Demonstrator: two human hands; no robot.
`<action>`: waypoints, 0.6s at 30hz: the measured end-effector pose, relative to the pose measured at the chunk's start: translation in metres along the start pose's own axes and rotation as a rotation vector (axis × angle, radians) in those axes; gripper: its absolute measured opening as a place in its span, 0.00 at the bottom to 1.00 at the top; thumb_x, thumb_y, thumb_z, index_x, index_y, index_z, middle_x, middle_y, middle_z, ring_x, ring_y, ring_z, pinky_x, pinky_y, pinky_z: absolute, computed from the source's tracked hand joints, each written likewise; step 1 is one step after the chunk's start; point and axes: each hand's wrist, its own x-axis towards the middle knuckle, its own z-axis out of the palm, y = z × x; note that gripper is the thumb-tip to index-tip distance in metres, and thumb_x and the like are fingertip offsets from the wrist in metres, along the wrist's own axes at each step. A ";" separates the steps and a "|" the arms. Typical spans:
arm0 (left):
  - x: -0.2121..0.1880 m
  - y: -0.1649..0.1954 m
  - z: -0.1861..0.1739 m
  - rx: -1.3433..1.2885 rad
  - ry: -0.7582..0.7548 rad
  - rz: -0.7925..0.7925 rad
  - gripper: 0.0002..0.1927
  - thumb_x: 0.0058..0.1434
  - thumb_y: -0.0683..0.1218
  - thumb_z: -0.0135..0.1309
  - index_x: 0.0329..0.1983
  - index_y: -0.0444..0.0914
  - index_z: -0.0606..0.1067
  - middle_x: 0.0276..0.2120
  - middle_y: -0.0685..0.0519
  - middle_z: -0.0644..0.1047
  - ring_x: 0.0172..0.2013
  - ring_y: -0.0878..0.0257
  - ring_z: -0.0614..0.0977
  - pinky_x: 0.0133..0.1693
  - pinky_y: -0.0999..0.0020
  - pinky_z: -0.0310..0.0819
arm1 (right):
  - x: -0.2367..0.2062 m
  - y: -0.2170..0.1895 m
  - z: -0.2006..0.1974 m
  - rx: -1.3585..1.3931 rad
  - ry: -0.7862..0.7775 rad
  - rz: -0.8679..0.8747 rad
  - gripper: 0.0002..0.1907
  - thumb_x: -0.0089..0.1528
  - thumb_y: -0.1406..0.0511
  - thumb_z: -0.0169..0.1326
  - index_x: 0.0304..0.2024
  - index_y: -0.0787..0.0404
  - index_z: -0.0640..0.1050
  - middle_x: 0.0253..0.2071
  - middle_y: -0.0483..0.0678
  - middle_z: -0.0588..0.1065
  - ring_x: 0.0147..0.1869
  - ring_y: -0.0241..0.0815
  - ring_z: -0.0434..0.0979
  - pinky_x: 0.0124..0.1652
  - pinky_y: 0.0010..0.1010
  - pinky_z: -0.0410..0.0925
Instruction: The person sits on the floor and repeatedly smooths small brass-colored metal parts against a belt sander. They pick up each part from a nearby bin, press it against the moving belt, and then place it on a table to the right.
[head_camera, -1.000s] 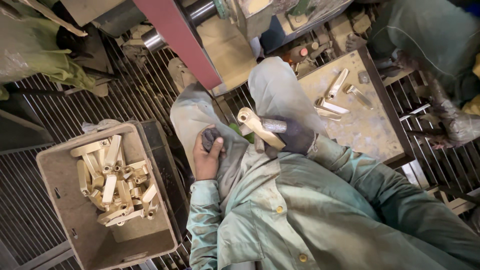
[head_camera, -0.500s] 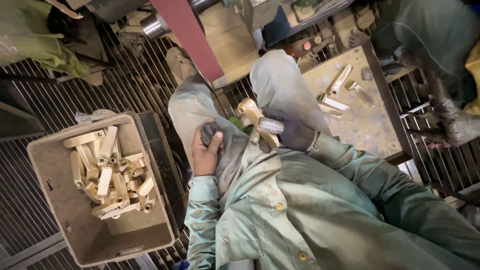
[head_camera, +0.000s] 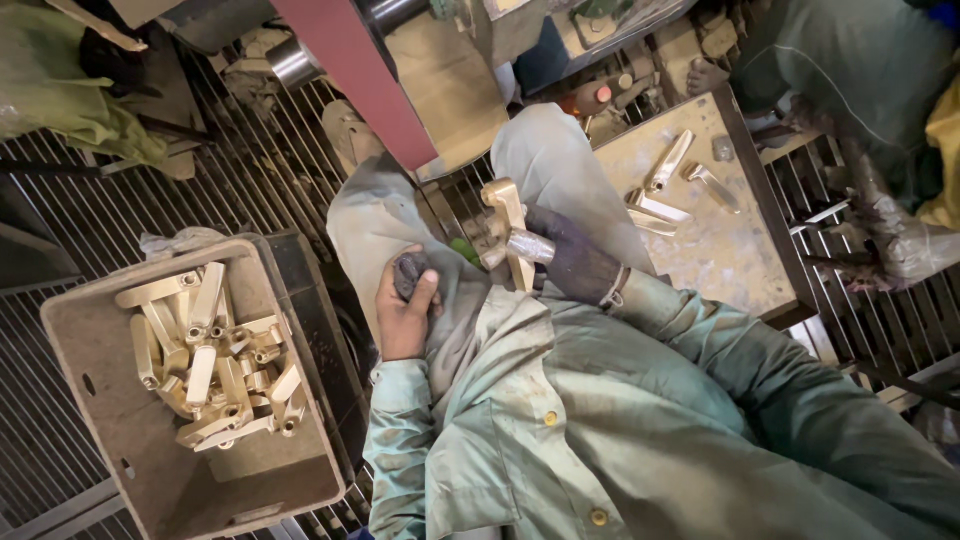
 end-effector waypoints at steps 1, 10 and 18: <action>-0.001 0.000 0.000 -0.004 -0.003 0.000 0.20 0.66 0.41 0.57 0.61 0.35 0.70 0.29 0.57 0.73 0.24 0.70 0.72 0.27 0.74 0.69 | -0.001 0.000 0.000 -0.092 0.047 -0.004 0.16 0.71 0.64 0.49 0.58 0.63 0.72 0.48 0.47 0.78 0.50 0.37 0.78 0.50 0.31 0.73; -0.001 0.004 0.001 -0.017 -0.025 0.012 0.21 0.66 0.42 0.58 0.61 0.34 0.70 0.28 0.57 0.73 0.24 0.70 0.71 0.27 0.74 0.68 | -0.002 -0.001 0.005 -0.114 0.145 0.039 0.17 0.70 0.64 0.48 0.61 0.61 0.71 0.51 0.43 0.77 0.54 0.33 0.77 0.51 0.30 0.73; -0.004 0.007 0.004 -0.010 -0.032 0.019 0.20 0.66 0.42 0.59 0.60 0.35 0.71 0.28 0.56 0.73 0.24 0.70 0.72 0.27 0.74 0.68 | -0.004 0.008 -0.005 -0.057 0.078 0.107 0.16 0.71 0.60 0.47 0.55 0.64 0.73 0.43 0.50 0.80 0.40 0.38 0.81 0.38 0.29 0.75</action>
